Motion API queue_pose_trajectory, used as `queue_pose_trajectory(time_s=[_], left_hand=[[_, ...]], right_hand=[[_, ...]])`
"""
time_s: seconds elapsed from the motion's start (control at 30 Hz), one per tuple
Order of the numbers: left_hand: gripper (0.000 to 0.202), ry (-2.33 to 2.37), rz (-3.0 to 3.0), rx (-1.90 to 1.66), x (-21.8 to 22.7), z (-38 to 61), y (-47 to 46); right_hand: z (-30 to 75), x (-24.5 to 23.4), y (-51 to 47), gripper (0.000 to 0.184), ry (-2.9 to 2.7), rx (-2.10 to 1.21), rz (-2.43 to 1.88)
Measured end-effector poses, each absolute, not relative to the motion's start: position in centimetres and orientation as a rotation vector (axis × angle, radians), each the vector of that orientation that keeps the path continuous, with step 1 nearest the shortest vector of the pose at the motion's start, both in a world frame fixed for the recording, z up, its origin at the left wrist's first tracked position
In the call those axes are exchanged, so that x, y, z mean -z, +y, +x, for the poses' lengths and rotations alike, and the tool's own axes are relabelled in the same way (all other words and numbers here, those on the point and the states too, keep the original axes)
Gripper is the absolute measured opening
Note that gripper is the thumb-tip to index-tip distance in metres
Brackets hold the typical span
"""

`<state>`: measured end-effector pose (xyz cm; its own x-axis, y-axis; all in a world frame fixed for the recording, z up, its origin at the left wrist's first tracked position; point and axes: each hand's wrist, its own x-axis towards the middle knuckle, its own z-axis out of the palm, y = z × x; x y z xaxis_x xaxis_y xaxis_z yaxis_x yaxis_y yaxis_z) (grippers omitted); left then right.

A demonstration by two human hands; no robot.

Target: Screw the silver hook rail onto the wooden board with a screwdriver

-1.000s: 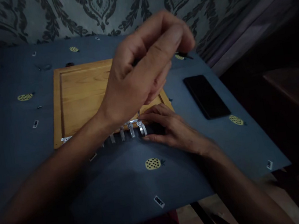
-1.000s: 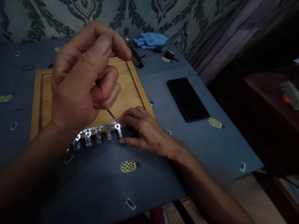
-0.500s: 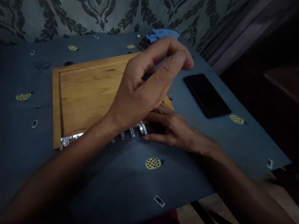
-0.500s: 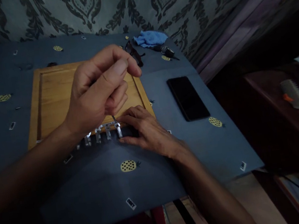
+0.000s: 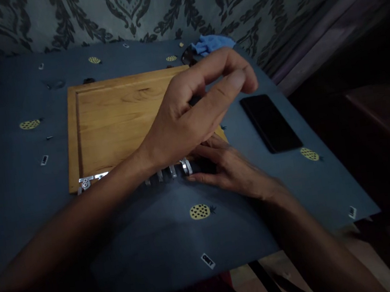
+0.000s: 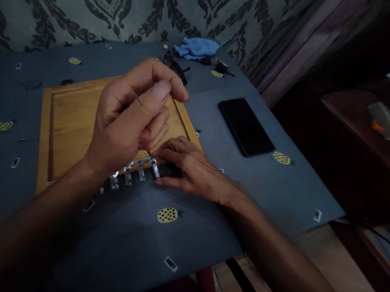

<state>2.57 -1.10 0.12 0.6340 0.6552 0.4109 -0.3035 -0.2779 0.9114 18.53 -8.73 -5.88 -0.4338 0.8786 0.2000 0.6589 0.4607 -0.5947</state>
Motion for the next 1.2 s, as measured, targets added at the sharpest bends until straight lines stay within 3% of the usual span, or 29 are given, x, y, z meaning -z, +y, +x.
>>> queue_pose_trajectory(time_s=[0.2, 0.6, 0.83, 0.93, 1.2], left_hand=[[0.021, 0.144, 1.631, -0.786, -0.7, 2.1, -0.8], [0.012, 0.319, 1.702, -0.790, -0.8, 1.6, -0.6], [0.038, 0.329, 1.564, -0.992, 0.1, 3.0, -1.7], [0.041, 0.262, 1.570, -0.919, -0.3, 2.8, -2.3], [0.022, 0.329, 1.723, -0.686, -1.4, 2.2, -1.5]], right_hand=[[18.6, 5.8, -8.8, 0.049, -2.234, -0.611, -1.316], [18.5, 5.9, -8.8, 0.046, -2.237, -0.591, -1.306], [18.6, 6.0, -8.8, 0.045, -2.232, -0.591, -1.278], [18.7, 6.2, -9.0, 0.047, -2.203, -0.629, -1.293], [18.7, 6.3, -9.0, 0.045, -2.191, -0.648, -1.331]])
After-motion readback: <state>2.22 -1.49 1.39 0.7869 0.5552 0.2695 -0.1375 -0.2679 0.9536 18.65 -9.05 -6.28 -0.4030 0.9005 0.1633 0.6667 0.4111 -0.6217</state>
